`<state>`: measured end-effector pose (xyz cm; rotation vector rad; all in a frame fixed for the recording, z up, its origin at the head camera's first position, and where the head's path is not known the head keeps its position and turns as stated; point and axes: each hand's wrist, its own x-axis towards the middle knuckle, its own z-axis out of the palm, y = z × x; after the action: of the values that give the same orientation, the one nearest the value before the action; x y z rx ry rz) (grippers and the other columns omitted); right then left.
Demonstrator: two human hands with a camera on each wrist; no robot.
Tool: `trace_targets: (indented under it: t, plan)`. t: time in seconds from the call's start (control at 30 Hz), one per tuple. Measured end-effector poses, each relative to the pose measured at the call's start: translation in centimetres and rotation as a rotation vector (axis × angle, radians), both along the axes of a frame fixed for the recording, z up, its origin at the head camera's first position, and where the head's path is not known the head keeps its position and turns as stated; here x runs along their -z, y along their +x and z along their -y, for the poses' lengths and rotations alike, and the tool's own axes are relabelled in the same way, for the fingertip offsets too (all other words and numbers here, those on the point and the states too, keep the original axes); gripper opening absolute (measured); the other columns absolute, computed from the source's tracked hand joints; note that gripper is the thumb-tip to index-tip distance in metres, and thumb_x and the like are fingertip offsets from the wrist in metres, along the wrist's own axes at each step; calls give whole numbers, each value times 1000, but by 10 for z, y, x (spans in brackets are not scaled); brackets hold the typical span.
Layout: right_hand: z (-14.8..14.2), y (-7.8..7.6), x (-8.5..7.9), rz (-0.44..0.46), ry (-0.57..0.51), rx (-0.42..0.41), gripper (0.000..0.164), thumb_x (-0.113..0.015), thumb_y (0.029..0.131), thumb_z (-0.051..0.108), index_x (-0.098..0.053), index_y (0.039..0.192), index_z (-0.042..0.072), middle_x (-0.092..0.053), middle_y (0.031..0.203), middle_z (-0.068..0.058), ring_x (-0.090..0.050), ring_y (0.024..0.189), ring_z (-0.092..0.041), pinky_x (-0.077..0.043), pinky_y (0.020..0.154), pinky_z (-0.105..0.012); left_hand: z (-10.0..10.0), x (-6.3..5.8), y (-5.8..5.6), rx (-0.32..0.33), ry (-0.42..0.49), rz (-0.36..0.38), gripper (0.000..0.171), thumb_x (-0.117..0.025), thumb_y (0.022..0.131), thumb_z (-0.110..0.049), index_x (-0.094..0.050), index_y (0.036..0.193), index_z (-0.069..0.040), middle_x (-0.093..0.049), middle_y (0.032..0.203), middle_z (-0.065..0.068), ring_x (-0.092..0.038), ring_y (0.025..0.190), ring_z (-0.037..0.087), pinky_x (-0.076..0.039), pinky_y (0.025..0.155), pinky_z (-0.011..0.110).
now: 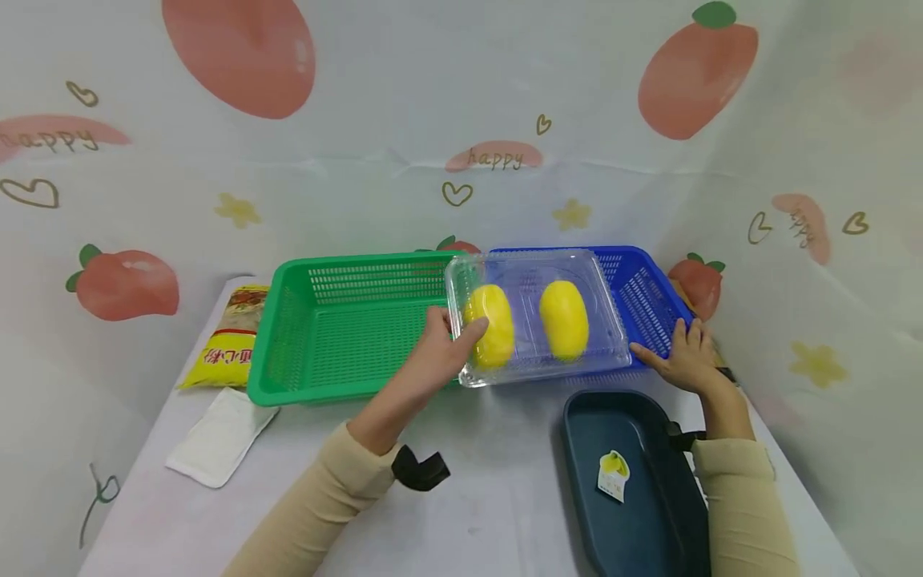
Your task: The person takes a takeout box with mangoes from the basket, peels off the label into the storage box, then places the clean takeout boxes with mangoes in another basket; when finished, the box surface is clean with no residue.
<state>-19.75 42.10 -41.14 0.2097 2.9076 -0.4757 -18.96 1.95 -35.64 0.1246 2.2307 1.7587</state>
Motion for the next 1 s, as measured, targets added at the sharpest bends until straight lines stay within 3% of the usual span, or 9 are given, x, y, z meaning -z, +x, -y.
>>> trace_targets:
  t: [0.13,0.4,0.6,0.63,0.8,0.93,1.0]
  plan:
    - [0,-2,-3,9,-7,1,116,-44,87,68,11,141,-19,18,145,-44,16,131,-63,-2,99,-77,-28,0,-25,9,-44,23,51,-54,93,-48,-23,108,-10,-40,99,16,-48,71,21,-41,62,30]
    - [-2,-2,-7,17,-19,4,117,-45,87,69,10,142,-18,18,145,-43,16,133,-61,-2,101,-76,-80,13,-63,42,-28,134,73,-53,93,-51,-16,141,-11,-44,123,23,-61,84,27,-56,73,37]
    - [-5,-4,-4,7,-34,15,118,-47,86,69,11,143,-16,20,146,-42,18,134,-59,-1,101,-76,-115,19,-81,30,-51,159,87,-50,94,-51,2,153,-13,-24,152,23,-63,85,28,-58,71,38]
    - [-4,-5,-3,3,-35,14,118,-47,86,69,11,143,-16,20,146,-42,18,133,-59,-1,101,-76,-119,20,-82,30,-58,169,87,-48,95,-50,4,153,-12,-17,155,23,-62,93,29,-58,72,39]
    - [-2,-6,1,-4,-33,27,119,-48,84,70,10,144,-15,19,147,-41,17,134,-59,-2,101,-76,-134,32,-92,35,-100,251,86,-44,98,-47,12,153,-11,-2,158,22,-44,127,40,-53,87,46]
    - [-1,-6,2,13,-43,45,119,-50,84,69,10,145,-13,19,148,-40,16,134,-59,-4,100,-77,-139,45,-95,42,-143,278,84,-40,99,-45,13,152,-9,4,159,20,-15,144,38,-35,108,50]
    - [-2,-5,1,18,-47,54,119,-51,83,69,10,145,-13,19,148,-40,16,134,-59,-5,100,-78,-142,49,-96,37,-163,259,83,-39,100,-45,12,152,-7,3,159,20,-8,146,36,-25,114,49]
